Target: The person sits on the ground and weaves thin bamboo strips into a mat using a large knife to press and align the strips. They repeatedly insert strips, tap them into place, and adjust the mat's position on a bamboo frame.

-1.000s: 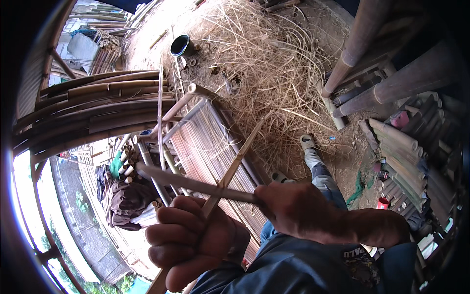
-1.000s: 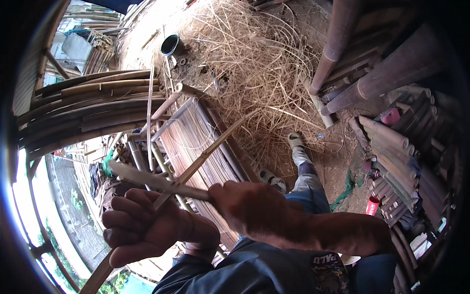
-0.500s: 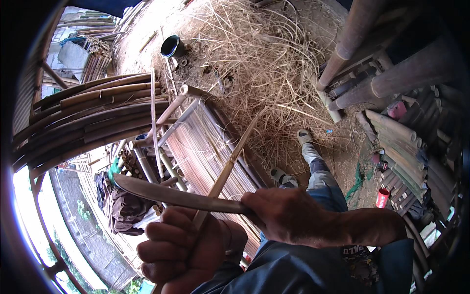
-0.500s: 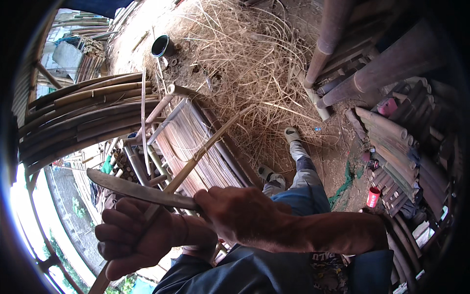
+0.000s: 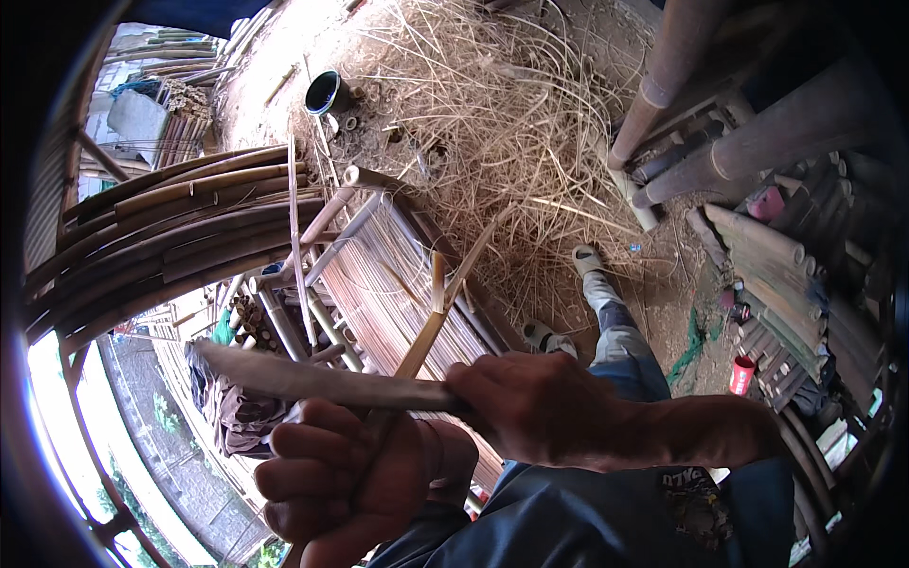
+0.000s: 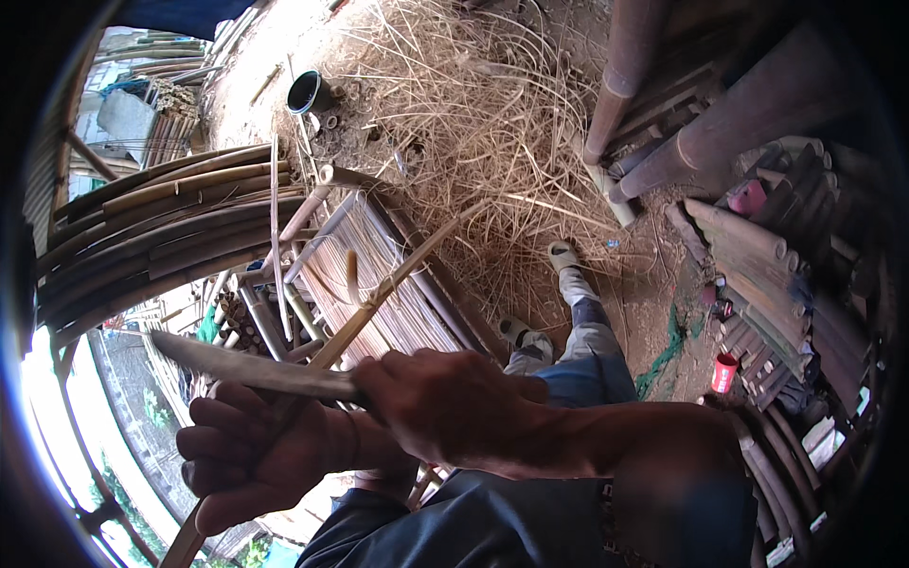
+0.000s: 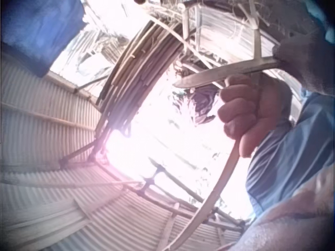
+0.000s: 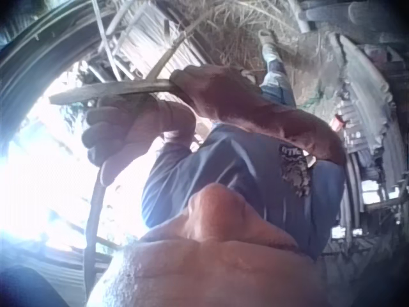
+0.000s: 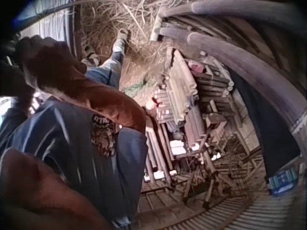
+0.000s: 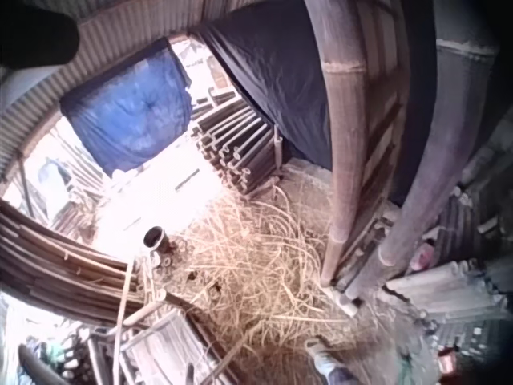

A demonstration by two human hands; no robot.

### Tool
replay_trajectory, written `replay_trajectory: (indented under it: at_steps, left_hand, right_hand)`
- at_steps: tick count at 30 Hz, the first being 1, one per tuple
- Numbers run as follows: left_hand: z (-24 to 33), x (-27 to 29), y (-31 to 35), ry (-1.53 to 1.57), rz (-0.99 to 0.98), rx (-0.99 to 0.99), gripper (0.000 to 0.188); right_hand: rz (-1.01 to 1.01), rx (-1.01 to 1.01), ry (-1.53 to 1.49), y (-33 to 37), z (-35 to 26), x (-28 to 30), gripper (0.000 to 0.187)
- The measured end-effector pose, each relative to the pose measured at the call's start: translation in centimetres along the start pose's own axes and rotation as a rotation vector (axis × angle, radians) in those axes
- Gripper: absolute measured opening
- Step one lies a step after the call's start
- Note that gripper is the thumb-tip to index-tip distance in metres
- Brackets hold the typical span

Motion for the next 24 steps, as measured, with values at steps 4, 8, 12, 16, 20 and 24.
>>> replay_trajectory:
  at_steps: [4, 8, 12, 16, 20, 24]
  left_hand:
    - [-0.7, -0.1, -0.1, 0.102, -0.103, 0.026, 0.054]
    - [-0.9, -0.7, -0.1, 0.105, -0.059, 0.055, 0.054]
    - [-0.5, -0.8, -0.7, 0.086, -0.100, 0.040, 0.053]
    - [-2.8, -0.9, -1.7, 0.026, -0.001, 0.036, 0.053]
    - [-12.1, 2.6, 5.4, -0.236, -0.131, 0.246, 0.061]
    - [-19.6, 2.0, 10.5, -0.188, -0.145, 0.304, 0.057]
  right_hand:
    - [-0.062, -0.292, 0.122, 0.2, 9.8, -3.0, 0.022]
    - [0.036, -0.121, -0.040, -0.8, 5.2, -1.7, 0.016]
    - [-0.142, -0.338, 0.174, -1.2, 14.7, -4.6, 0.019]
    - [0.107, -0.271, 0.334, -1.4, 17.8, -5.5, 0.025]
    - [0.069, -0.291, 0.204, -2.6, 19.8, -4.8, 0.026]
    - [-0.046, -0.354, 0.169, -4.6, 22.3, -4.9, 0.027]
Point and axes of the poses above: each hand's wrist, its own y-axis away from the middle knuckle, its own x-axis out of the back of the hand, z = x × y, the point moved 6 cm from there along -y, towards the middle knuckle, and after that the axes turned 4 degrees about -z, right-handed, at the moved point
